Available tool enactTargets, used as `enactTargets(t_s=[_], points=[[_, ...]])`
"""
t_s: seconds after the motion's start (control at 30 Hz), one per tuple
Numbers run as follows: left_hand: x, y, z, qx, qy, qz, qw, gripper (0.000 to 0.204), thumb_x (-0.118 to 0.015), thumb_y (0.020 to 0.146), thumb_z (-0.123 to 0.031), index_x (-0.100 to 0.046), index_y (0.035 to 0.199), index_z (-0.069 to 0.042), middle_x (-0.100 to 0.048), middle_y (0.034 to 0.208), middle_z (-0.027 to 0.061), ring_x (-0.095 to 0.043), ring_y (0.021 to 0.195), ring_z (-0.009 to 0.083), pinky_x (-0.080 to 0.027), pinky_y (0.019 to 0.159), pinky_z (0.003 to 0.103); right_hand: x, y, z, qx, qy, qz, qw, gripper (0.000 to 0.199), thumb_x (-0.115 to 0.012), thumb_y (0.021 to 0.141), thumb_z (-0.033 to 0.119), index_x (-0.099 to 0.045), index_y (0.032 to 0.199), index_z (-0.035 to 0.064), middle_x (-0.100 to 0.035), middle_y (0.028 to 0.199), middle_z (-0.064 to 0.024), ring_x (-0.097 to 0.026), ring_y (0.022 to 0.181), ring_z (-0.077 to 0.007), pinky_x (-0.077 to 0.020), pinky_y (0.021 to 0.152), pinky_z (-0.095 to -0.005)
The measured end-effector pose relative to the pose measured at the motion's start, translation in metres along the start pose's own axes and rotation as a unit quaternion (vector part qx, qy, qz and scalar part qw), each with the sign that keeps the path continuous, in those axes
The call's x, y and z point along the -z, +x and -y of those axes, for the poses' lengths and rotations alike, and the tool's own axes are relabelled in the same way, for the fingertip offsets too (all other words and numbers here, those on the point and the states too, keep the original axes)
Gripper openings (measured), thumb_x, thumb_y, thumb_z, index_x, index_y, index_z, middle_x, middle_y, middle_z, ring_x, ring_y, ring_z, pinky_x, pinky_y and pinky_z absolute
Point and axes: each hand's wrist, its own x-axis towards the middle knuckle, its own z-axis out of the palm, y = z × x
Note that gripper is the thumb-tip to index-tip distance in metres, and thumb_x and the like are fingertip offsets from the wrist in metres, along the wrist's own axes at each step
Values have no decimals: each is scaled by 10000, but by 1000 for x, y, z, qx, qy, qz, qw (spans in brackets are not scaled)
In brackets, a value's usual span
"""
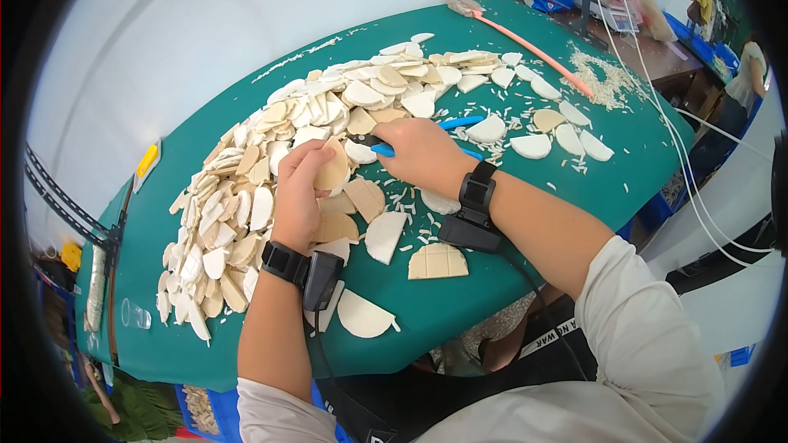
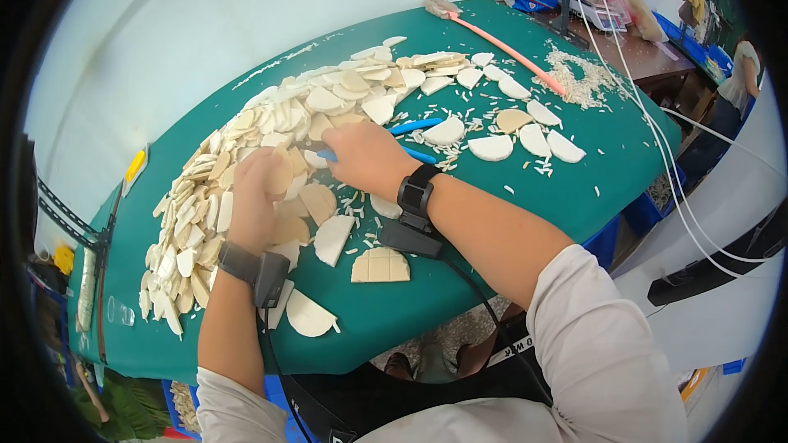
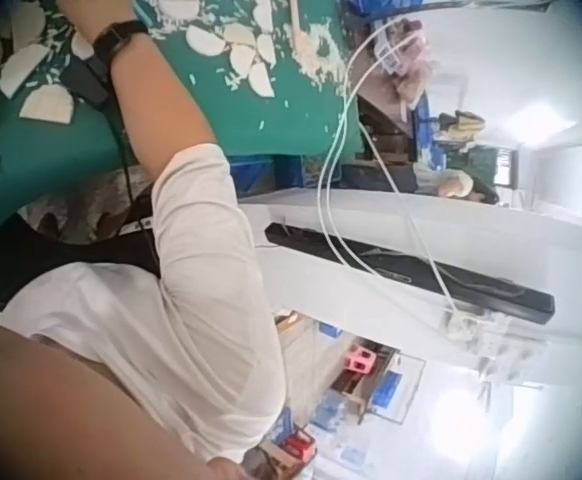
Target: Trimming the edges of wooden semicircular pieces using a pair of pliers.
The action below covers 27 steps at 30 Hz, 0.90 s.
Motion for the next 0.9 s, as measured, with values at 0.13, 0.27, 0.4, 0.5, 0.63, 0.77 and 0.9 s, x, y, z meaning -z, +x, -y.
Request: enactTargets(t_s=[0.13, 0.27, 0.4, 0.5, 0.63, 0.77, 0.9], points=[[-6, 0, -6, 7, 10, 8, 1000, 314, -673, 877, -331, -716, 1086, -101, -666, 922, -16, -584, 817, 75, -430, 651, 245, 3, -1, -4, 3, -13, -15, 1000, 212, -690, 851, 145, -684, 1035, 38, -690, 889, -155, -671, 857, -353, -544, 742, -445], [-8, -2, -5, 14, 18, 4, 1000, 284, -670, 879, -334, -730, 1051, -115, -664, 893, -32, -582, 814, 67, -418, 644, 242, 1, -3, -4, 17, -2, -35, 999, 220, -689, 844, 137, -677, 1039, 38, -691, 931, -148, -670, 871, -344, -543, 744, -432], [-16, -5, -12, 11, 9, -16, 1000, 269, -668, 884, -329, -738, 1027, -113, -664, 871, -42, -579, 789, 61, -412, 634, 240, -1, -3, -5, 26, 21, -65, 997, 290, -677, 892, 149, -654, 1160, 43, -689, 969, -156, -671, 876, -327, -539, 750, -411], [-15, -7, -15, 12, 41, -1, 999, 255, -667, 893, -316, -746, 1018, -108, -666, 847, -48, -573, 758, 54, -402, 623, 229, 3, 1, 7, -8, 142, -200, 969, 461, -662, 973, 183, -531, 1399, 69, -676, 1100, -163, -658, 902, -306, -535, 809, -385], [-20, -10, -17, 1, 54, 20, 998, 233, -674, 915, -273, -760, 1030, -90, -678, 856, -45, -569, 759, 38, -391, 608, 220, 12, -5, 17, -13, 219, -134, 966, 470, -676, 955, 135, -534, 1398, 75, -669, 1159, -161, -656, 963, -317, -536, 836, -393], [-18, -8, -16, -6, 73, 57, 996, 255, -680, 929, -221, -755, 1064, -18, -693, 901, -23, -580, 815, 46, -424, 674, 227, -2, -2, 7, 78, 176, -123, 974, 438, -657, 955, 89, -547, 1379, 93, -659, 1183, -149, -644, 1033, -307, -529, 885, -390], [-21, -11, -20, -14, 96, 69, 993, 290, -671, 934, -194, -731, 1098, 37, -703, 944, 5, -597, 874, 74, -454, 779, 236, -3, -2, 8, 60, 197, -122, 971, 382, -633, 961, 67, -565, 1337, 89, -640, 1202, -142, -629, 1063, -293, -518, 921, -383]])
